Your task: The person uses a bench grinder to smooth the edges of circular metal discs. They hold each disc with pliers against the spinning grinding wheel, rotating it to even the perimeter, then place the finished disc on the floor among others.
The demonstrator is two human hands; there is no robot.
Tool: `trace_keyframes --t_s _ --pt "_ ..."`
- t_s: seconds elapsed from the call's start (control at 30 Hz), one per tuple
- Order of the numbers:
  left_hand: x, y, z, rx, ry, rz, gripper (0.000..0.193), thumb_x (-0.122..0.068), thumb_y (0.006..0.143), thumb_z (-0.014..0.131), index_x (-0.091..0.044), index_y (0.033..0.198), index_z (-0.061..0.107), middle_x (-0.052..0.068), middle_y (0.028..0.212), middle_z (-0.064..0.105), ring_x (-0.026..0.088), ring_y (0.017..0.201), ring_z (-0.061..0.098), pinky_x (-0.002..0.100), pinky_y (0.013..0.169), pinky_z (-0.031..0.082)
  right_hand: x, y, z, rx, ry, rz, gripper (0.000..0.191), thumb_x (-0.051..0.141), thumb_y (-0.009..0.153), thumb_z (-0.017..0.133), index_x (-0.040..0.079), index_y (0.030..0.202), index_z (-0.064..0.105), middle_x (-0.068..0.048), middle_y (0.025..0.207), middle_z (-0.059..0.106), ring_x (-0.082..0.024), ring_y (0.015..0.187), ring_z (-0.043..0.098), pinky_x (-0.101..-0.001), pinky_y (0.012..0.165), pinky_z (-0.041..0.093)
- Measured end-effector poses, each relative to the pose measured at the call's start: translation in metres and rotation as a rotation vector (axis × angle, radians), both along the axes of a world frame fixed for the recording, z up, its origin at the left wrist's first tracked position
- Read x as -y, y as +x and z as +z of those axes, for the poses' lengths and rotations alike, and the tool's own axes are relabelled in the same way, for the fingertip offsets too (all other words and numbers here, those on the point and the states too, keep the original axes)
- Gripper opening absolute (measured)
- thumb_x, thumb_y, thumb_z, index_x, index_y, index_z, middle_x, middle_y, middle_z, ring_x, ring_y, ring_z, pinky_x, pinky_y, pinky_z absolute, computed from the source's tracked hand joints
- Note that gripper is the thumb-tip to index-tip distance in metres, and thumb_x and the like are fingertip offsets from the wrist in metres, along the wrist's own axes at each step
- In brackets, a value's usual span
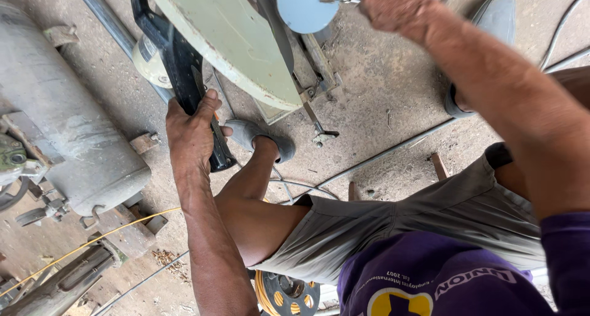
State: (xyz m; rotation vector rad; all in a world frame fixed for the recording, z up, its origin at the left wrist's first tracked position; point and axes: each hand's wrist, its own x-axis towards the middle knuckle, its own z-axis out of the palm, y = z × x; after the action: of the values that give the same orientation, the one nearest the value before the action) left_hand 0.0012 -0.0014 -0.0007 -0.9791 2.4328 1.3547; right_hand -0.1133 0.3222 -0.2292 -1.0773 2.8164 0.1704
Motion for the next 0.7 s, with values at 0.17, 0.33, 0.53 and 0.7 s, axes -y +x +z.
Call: trace_keyframes --t_s 0.17,0.33,0.53,0.7 --pt "-0.001 0.001 0.002 0.053 -0.034 0.032 0.05 -0.032 0.089 0.076 0.001 0.12 0.056 0.017 0.1 0.074 0.019 0.063 0.068 0.023 0.044 0.057 0.058 0.011 -0.02 0.504 -0.193 -0.433 0.023 0.005 0.109 0.041 0.0 0.126 0.054 -0.012 0.071 0.053 -0.018 0.055 0.054 -0.0342 0.042 0.051" --pt "0.002 0.002 -0.001 0.012 -0.001 0.019 0.051 -0.032 0.09 0.077 0.001 0.121 0.055 0.017 0.102 0.075 0.015 0.071 0.073 0.023 0.047 0.06 0.066 0.01 -0.025 0.438 -0.275 -0.432 0.026 0.007 0.11 0.045 0.0 0.133 0.055 -0.008 0.075 0.054 -0.017 0.057 0.056 -0.0313 0.043 0.05" --pt "0.002 0.002 -0.001 0.016 -0.028 0.008 0.049 -0.031 0.09 0.076 0.001 0.122 0.055 0.016 0.102 0.074 0.015 0.073 0.073 0.023 0.047 0.061 0.046 0.013 -0.023 0.188 -0.064 -0.194 0.038 0.013 0.102 0.058 0.006 0.14 0.057 -0.004 0.071 0.063 -0.011 0.058 0.06 -0.0241 0.047 0.05" --pt "-0.001 0.002 0.003 0.055 -0.058 0.023 0.048 -0.03 0.091 0.075 0.0 0.122 0.056 0.016 0.101 0.075 0.017 0.069 0.071 0.023 0.046 0.059 0.033 0.01 -0.019 0.106 -0.096 -0.108 0.029 0.022 0.103 0.064 0.009 0.129 0.066 -0.004 0.073 0.066 -0.008 0.054 0.06 -0.0221 0.046 0.052"
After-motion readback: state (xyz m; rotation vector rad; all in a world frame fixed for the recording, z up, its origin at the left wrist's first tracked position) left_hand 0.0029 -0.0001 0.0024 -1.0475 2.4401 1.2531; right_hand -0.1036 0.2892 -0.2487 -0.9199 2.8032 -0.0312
